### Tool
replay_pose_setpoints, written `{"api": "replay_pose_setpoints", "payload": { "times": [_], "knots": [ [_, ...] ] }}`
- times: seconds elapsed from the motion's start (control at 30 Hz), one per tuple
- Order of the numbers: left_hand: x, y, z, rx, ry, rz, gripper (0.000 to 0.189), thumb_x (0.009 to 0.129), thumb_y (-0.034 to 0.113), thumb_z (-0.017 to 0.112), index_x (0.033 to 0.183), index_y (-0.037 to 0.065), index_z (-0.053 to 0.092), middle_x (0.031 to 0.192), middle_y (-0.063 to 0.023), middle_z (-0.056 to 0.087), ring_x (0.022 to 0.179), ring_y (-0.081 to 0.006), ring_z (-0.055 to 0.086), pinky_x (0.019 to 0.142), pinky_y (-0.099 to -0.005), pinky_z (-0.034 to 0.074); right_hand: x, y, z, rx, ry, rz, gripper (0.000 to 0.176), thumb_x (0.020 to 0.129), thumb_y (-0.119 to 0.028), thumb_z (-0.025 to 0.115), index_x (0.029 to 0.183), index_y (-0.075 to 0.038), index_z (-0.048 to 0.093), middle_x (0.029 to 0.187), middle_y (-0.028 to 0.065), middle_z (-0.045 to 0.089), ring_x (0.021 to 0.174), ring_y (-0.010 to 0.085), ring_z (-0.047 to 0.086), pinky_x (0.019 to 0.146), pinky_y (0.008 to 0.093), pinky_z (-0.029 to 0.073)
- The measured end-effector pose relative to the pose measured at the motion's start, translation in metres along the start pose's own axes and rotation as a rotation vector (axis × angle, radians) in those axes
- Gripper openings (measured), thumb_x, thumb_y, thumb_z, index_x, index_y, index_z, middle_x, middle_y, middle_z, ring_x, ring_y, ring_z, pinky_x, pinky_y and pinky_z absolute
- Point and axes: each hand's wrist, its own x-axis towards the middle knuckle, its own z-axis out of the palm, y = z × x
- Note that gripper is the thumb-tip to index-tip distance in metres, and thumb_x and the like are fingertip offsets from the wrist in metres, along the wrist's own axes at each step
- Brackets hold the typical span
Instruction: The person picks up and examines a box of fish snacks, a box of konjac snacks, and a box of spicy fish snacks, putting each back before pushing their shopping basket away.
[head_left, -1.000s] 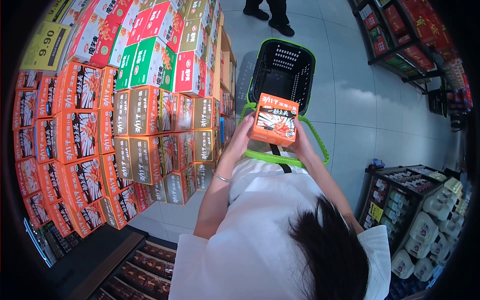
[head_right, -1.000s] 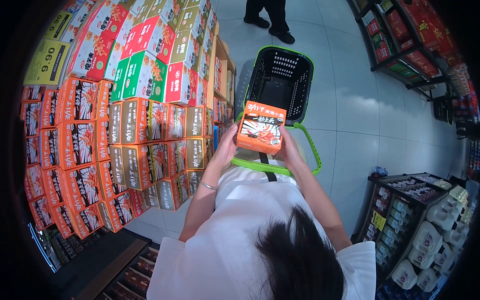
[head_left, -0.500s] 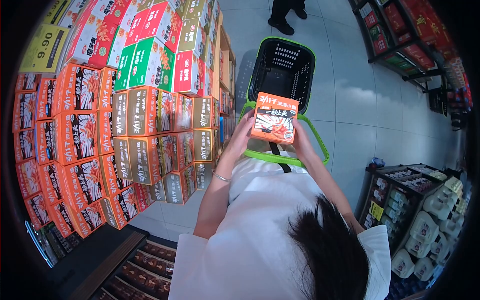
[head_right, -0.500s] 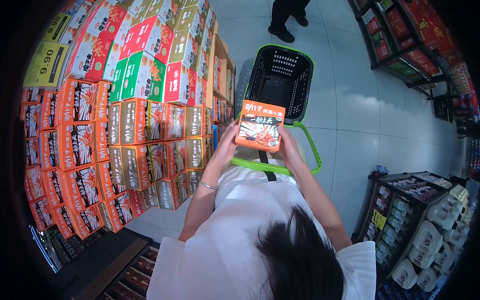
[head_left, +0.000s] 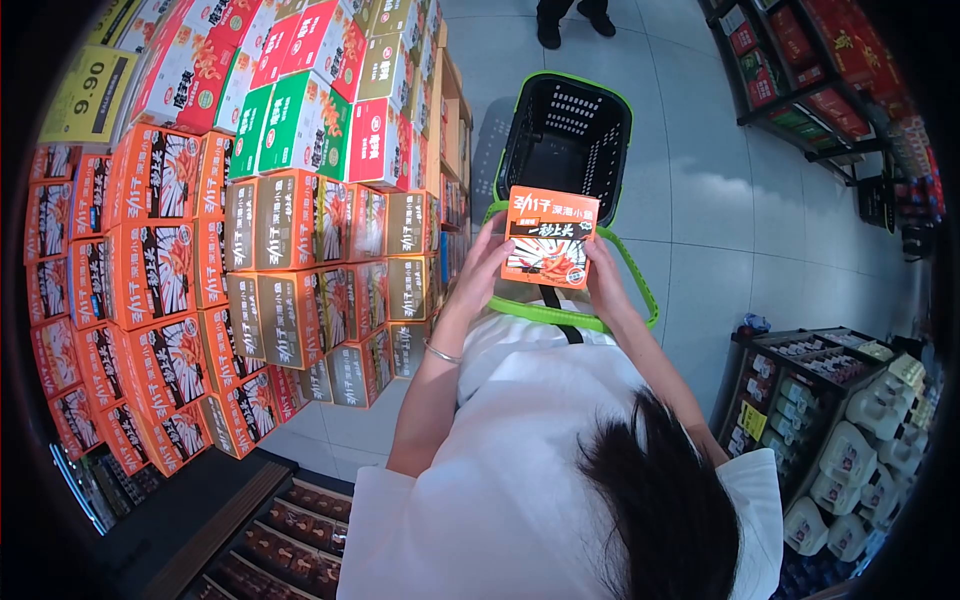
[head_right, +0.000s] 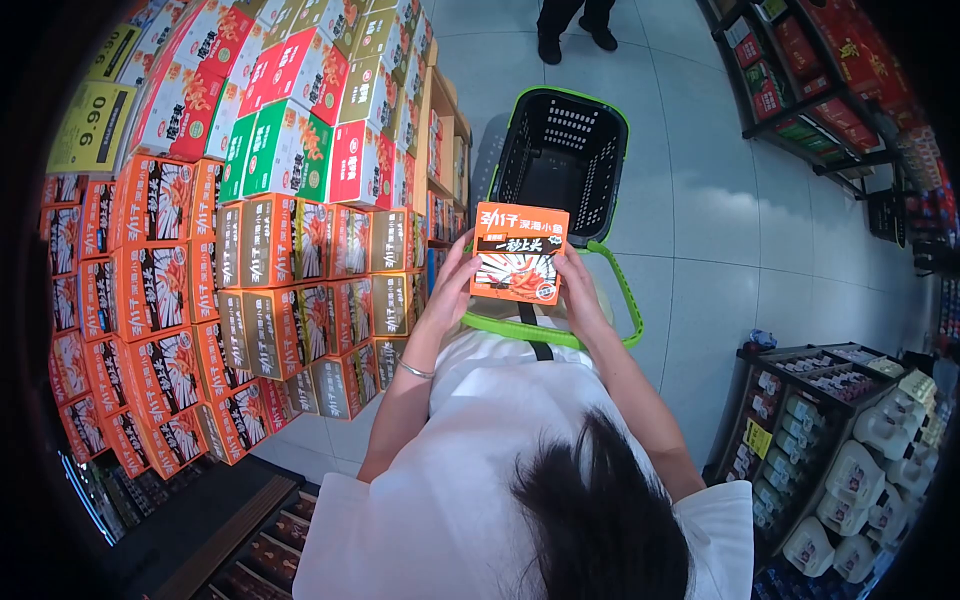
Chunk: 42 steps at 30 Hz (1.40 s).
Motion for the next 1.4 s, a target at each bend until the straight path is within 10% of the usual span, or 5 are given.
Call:
{"api": "replay_pose_setpoints", "payload": {
  "times": [1.4],
  "knots": [
    [0.005, -0.007, -0.005, -0.050, 0.013, -0.063, 0.057, 0.091, 0.017, 0.058, 0.140, -0.001, 0.034, 0.131, -0.0124, 0.050, 0.122, -0.0190, 0.050, 0.104, -0.0341, 0.040, 0.001, -0.008, -0.001, -0.006, -0.038, -0.022, 0.061, 0.096, -0.035, 0.053, 0.148, -0.010, 0.034, 0.136, 0.0045, 0.051, 0.122, 0.0140, 0.049, 0.104, 0.0339, 0.037]
  ]
}}
